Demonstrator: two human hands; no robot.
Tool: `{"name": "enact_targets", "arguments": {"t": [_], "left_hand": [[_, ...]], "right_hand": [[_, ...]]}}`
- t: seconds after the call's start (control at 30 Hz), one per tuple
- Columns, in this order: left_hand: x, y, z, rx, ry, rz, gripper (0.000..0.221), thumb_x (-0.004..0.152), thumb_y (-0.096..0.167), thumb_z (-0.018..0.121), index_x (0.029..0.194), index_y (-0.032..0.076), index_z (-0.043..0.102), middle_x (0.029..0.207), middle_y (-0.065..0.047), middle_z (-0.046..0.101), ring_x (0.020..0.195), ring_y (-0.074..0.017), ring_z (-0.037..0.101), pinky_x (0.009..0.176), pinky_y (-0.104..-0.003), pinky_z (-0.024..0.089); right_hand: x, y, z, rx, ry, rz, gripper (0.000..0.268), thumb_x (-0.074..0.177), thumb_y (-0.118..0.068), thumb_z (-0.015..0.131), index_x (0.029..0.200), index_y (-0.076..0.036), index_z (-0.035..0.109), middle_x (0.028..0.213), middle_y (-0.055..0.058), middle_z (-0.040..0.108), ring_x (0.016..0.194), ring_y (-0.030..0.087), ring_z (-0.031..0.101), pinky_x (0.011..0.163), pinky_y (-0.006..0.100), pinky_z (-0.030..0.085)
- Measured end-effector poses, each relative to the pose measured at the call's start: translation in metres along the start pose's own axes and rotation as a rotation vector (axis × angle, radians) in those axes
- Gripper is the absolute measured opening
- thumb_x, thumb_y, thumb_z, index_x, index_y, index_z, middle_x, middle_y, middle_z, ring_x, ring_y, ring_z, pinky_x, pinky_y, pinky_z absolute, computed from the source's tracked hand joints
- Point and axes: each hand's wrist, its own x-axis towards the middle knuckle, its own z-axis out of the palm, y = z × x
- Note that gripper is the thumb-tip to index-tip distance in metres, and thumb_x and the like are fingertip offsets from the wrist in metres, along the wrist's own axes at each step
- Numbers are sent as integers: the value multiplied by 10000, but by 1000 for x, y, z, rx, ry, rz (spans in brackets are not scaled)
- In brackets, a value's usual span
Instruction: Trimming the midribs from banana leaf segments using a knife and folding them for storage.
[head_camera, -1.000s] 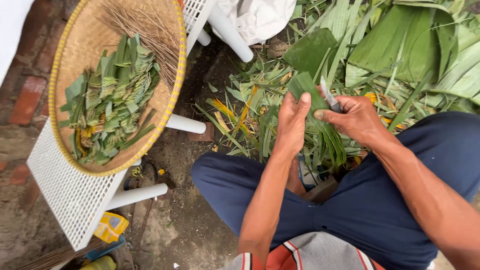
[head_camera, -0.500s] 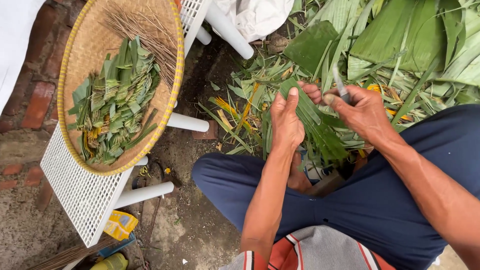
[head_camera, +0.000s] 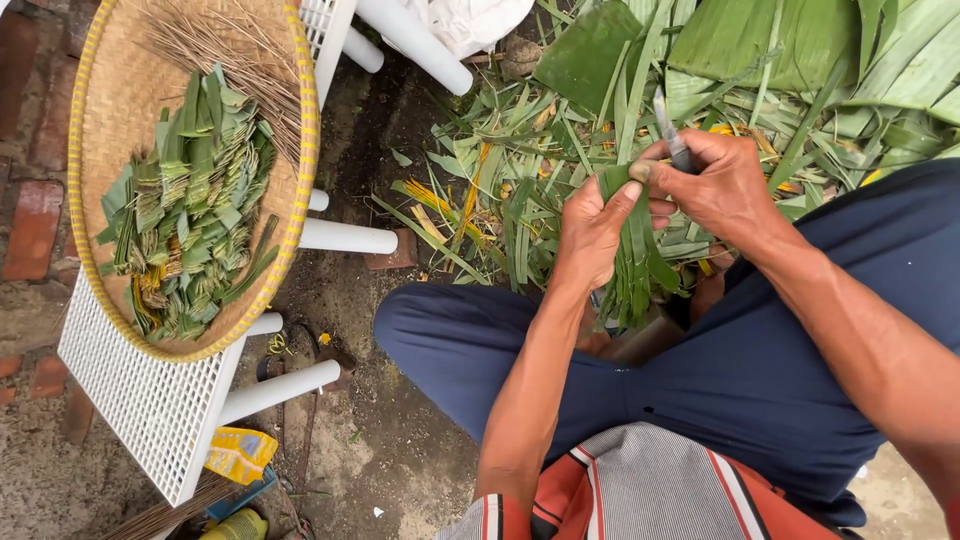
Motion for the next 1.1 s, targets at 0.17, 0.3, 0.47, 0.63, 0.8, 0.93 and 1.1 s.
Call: {"name": "enact_targets", "arguments": {"t": [0.17,0.3,0.47,0.63,0.8,0.93,1.1], "left_hand": [[2,29,-8,-132,-66,-45,240,1033,154,678,1203,4,602,1177,-219,677,1035,-254,614,906,-520,572],[10,41,-28,-166,-114,-23,222,1043,213,650,1169,33,619,921,-88,677,788,-220,722,773,-378,639],[8,44,-20,132,-148,105,187,1069,220,565,1164,59,562,838,-19,523,737,-120,531,743,-331,606],[-4,49,-5,924,-72,249,224,1082,204,463,1266,80,487,961,-89,658,814,-205,712,705,-366,544],[-8,52,-5,1140,-100,654,388,894,-154,591,1208,59,507,1048,-113,583,914,-261,624,862,-393,516],[-8,49,-9,1160,-104,657,399,892,-150,598,1224,51,502,1047,-121,596,910,-255,636,843,-395,535],[-10,42,-5,1127,-137,651,397,921,-138,586,1254,57,493,1059,-113,581,931,-253,634,859,-396,541]], "right_hand": [[1,-5,-30,-60,71,83,71,1000,-46,736,1037,-14,683,673,47,595,419,36,445,361,186,378],[-2,-25,-54,-252,134,86,56,1095,-76,707,1090,-40,665,728,-2,562,494,51,418,407,203,334],[-5,-22,-57,-641,126,-101,284,1104,10,716,1340,151,649,982,211,665,733,226,579,589,320,479],[-7,-22,-41,-631,-50,166,359,1099,-294,498,1224,29,596,850,161,634,638,253,579,490,374,465],[-28,-16,-36,-208,-209,207,340,1132,-239,436,938,-27,617,527,47,475,425,138,394,399,276,328],[-37,-20,-20,-412,-205,25,349,1118,-209,440,908,-35,657,550,31,523,470,123,426,466,277,370],[-39,-18,-14,-561,-179,38,231,1057,-108,488,974,-37,691,595,24,530,480,122,403,437,278,318]]}}
